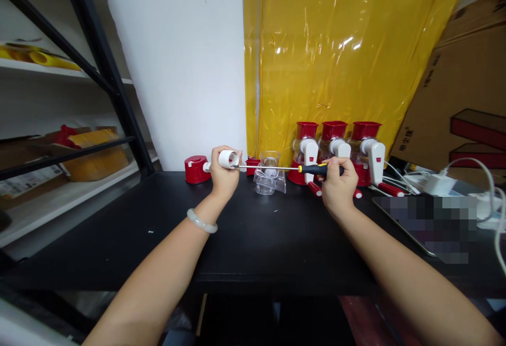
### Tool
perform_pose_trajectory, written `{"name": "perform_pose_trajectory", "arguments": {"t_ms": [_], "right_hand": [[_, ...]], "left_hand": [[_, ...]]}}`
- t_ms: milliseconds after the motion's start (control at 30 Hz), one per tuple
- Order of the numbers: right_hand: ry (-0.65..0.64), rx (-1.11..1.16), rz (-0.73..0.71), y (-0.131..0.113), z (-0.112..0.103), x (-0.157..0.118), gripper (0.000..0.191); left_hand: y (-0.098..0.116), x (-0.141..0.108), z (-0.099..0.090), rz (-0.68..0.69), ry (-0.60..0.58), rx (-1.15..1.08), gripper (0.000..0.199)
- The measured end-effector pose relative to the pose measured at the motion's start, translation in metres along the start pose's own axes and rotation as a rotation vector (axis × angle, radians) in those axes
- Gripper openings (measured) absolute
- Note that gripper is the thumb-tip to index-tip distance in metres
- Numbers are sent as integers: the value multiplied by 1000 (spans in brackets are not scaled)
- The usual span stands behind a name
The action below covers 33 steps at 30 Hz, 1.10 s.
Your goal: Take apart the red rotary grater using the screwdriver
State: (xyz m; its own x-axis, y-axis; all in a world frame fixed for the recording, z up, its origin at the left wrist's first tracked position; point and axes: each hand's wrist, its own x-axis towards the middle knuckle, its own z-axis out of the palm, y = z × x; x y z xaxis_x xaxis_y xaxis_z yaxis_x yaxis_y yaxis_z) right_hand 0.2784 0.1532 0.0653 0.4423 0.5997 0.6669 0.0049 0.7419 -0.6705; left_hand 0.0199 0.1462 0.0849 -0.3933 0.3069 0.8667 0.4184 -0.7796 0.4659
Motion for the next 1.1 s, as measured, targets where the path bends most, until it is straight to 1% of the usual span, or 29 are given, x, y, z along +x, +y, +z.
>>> {"name": "perform_pose_trajectory", "arguments": {"t_ms": [300,400,467,600,700,800,867,933,1033,1100], "right_hand": [[8,-9,-11,-1,-1,0,33],[-35,10,44,0,-1,3,35],[-94,-1,95,2,-3,6,39],[-252,-42,206,10,-8,12,51],[-295,-87,230,18,-11,18,54],[-314,-100,246,25,-13,24,48],[-314,-84,268,29,-15,28,45],[-292,-80,288,34,-17,31,42],[-254,-98,306,42,-20,35,38],[-242,-102,318,46,-21,37,36]], "left_hand": [[2,-2,0,24,3,-3,28],[0,-2,-2,24,-1,28,30],[-4,-2,-5,17,-19,65,33],[-11,1,-13,51,-93,234,43],[-14,2,-15,47,-167,290,49],[-13,1,-13,-18,-288,210,48],[-9,-1,-11,-36,-326,185,47],[-3,-3,-10,-14,-351,198,48],[8,-6,-11,30,-455,185,48],[14,-6,-12,34,-514,159,44]]}}
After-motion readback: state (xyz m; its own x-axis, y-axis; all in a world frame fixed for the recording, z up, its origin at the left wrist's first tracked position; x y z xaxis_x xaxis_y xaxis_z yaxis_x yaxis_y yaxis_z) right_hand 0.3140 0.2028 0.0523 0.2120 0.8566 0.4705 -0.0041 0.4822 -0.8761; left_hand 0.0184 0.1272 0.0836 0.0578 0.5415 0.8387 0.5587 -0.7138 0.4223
